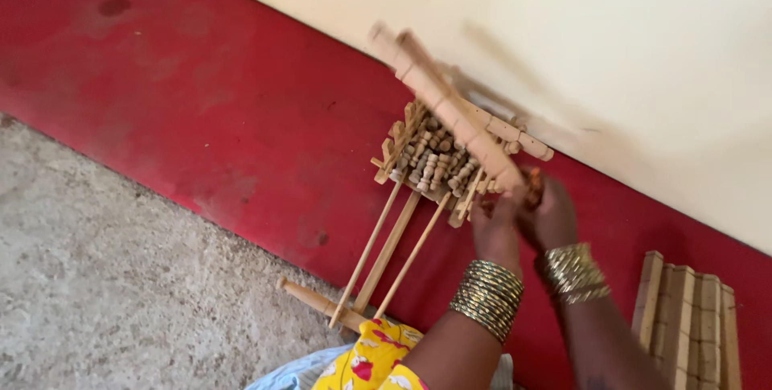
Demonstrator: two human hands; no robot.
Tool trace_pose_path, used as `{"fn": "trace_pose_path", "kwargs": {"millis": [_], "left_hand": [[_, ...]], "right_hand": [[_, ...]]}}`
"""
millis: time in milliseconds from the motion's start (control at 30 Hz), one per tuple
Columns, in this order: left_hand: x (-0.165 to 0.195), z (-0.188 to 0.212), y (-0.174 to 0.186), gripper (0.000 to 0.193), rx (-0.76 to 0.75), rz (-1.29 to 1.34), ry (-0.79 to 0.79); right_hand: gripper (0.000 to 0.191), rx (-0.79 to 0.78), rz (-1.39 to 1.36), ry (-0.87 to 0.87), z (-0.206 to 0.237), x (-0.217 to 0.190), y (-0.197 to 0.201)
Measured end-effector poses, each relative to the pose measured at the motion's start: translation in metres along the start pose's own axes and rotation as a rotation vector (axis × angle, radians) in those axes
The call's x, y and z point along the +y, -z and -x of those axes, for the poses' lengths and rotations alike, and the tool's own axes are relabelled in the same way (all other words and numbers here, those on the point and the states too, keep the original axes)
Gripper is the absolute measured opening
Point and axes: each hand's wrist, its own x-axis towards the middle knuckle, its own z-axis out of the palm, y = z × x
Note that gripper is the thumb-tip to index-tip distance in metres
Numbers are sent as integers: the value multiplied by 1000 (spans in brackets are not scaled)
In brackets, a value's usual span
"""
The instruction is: The person sits on the floor and threads orange yarn through the holes of a wooden bar, working along its length, with a wooden bead-loom frame and a stack of similar bars beside them. They turn the bar over and reposition it to reach each hole.
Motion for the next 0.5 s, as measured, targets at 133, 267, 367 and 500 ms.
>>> {"fn": "trace_pose_path", "kwargs": {"millis": [133,267,367,500], "left_hand": [[-1,-6,6,66,21,18,-22],[-3,-17,21,52,108,-140,-118],[-2,-18,25,44,194,-300,-197],[-2,-17,28,47,269,-351,-138]], "right_hand": [[38,150,90,218,39,10,-18],[34,120,412,172,54,17,-36],[35,124,372,198,59,20,-44],[35,74,354,202,62,19,-45]]}}
